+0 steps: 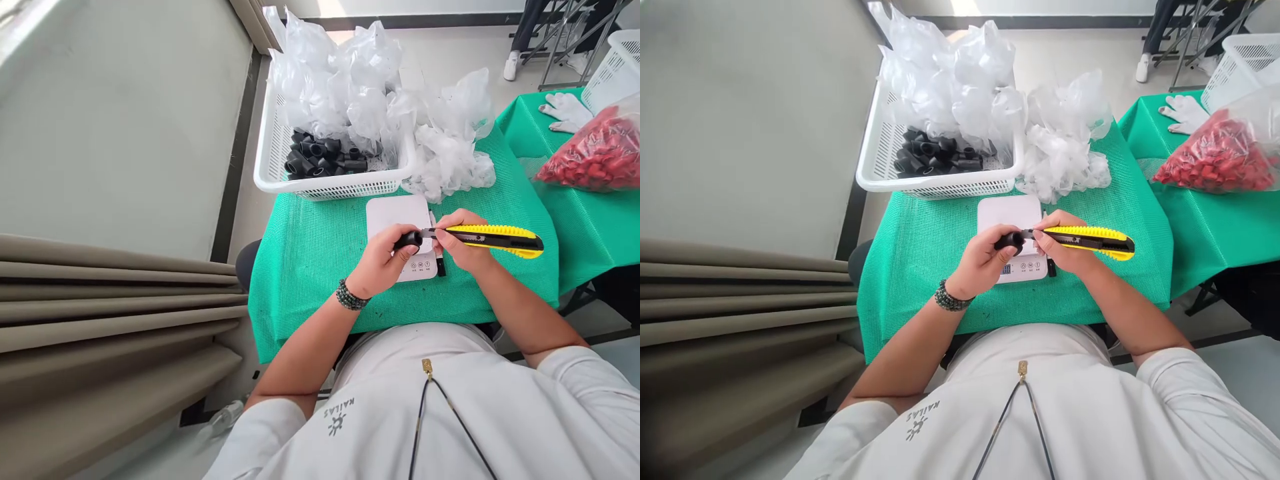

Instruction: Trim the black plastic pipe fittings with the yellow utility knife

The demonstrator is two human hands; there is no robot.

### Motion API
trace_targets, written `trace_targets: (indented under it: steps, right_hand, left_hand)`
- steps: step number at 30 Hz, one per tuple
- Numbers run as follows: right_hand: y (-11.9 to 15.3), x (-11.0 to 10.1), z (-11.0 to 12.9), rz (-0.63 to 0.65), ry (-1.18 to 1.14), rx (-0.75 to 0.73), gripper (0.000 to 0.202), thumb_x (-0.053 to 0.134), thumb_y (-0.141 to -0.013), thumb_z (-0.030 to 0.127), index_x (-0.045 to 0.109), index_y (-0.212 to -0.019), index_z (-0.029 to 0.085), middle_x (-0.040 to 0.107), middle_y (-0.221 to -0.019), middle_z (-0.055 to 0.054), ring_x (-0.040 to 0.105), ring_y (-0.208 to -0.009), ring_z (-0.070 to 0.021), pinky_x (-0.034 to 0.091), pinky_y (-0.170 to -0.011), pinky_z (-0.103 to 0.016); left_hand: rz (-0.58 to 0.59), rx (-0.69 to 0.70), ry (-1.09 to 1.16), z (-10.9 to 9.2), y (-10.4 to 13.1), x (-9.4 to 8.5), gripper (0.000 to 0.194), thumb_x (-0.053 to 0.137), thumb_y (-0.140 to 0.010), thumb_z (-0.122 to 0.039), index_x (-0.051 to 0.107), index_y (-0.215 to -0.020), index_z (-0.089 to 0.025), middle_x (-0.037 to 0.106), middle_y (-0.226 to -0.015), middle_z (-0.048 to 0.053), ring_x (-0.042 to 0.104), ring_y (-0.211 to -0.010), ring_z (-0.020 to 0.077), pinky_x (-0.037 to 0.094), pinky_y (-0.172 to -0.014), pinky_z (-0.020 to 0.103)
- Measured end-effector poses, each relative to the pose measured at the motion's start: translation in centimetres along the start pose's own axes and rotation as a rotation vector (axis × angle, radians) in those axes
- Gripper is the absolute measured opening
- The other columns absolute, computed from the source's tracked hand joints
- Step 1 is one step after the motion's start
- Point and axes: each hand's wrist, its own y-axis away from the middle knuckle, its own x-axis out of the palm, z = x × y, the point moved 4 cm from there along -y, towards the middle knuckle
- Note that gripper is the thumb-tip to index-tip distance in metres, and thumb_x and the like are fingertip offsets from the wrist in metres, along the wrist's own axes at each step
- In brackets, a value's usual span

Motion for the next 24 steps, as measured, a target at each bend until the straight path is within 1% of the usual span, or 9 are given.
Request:
trace_targets:
  steps: [4, 7, 11, 16, 22, 24]
  right_hand:
    - [-0.1, 0.0, -0.1, -0.012, 0.031, 0.016, 0.027, 0.081, -0.090, 0.048, 0.069, -0.087, 0.024, 0.072, -0.066, 0.003, 0.065, -0.049, -0.0123, 0.052, -0.047, -0.026]
    - [0.0, 0.2, -0.1, -0.050, 0.027, 0.040, 0.030, 0.081, -0.089, 0.051, 0.068, -0.087, 0.024, 0.071, -0.064, 0.003, 0.063, -0.048, -0.0121, 0.050, -0.046, -0.026]
    - [0.2, 0.5, -0.1, -0.076, 0.024, 0.033, 0.028, 0.081, -0.090, 0.049, 0.067, -0.087, 0.024, 0.071, -0.063, 0.004, 0.062, -0.046, -0.0116, 0.050, -0.045, -0.025]
    - [0.3, 0.7, -0.6, -0.104, -0.003, 0.026, 0.026, 0.080, -0.090, 0.047, 0.066, -0.087, 0.025, 0.070, -0.059, 0.006, 0.062, -0.045, -0.0120, 0.048, -0.044, -0.025]
    - [0.5, 1.3, -1.5, -0.126, -0.083, 0.080, 0.030, 0.080, -0.090, 0.050, 0.063, -0.086, 0.025, 0.070, -0.059, 0.007, 0.060, -0.044, -0.0115, 0.050, -0.047, -0.026]
    - [0.5, 1.5, -1.7, -0.131, -0.123, 0.098, 0.031, 0.081, -0.089, 0.050, 0.062, -0.086, 0.025, 0.069, -0.057, 0.007, 0.058, -0.043, -0.0113, 0.049, -0.046, -0.026]
  left_hand:
    - [-0.037, 0.037, -0.043, -0.4, 0.0, 0.2, 0.023, 0.055, -0.107, -0.035, 0.064, -0.119, -0.018, 0.074, -0.101, 0.009, 0.067, -0.089, 0.0186, 0.055, -0.079, 0.032]
    - [-0.046, 0.049, -0.076, -0.4, 0.0, 0.2, 0.024, 0.054, -0.108, -0.037, 0.064, -0.119, -0.019, 0.074, -0.100, 0.008, 0.067, -0.089, 0.0198, 0.055, -0.080, 0.034]
    - [-0.063, 0.061, -0.127, -0.3, 0.0, 0.3, 0.024, 0.052, -0.109, -0.038, 0.064, -0.118, -0.019, 0.073, -0.101, 0.009, 0.068, -0.091, 0.0209, 0.055, -0.081, 0.035]
    - [-0.097, 0.086, -0.171, -0.3, -0.1, 0.4, 0.020, 0.052, -0.108, -0.033, 0.063, -0.118, -0.019, 0.074, -0.104, 0.010, 0.069, -0.095, 0.0217, 0.057, -0.083, 0.036]
    - [-0.142, 0.111, -0.236, -0.5, 0.0, 0.3, 0.018, 0.054, -0.107, -0.028, 0.063, -0.120, -0.018, 0.073, -0.104, 0.009, 0.069, -0.093, 0.0202, 0.059, -0.083, 0.034]
    - [-0.152, 0.100, -0.263, -0.4, 0.0, 0.3, 0.019, 0.053, -0.108, -0.029, 0.063, -0.120, -0.019, 0.073, -0.106, 0.010, 0.069, -0.094, 0.0205, 0.059, -0.083, 0.035]
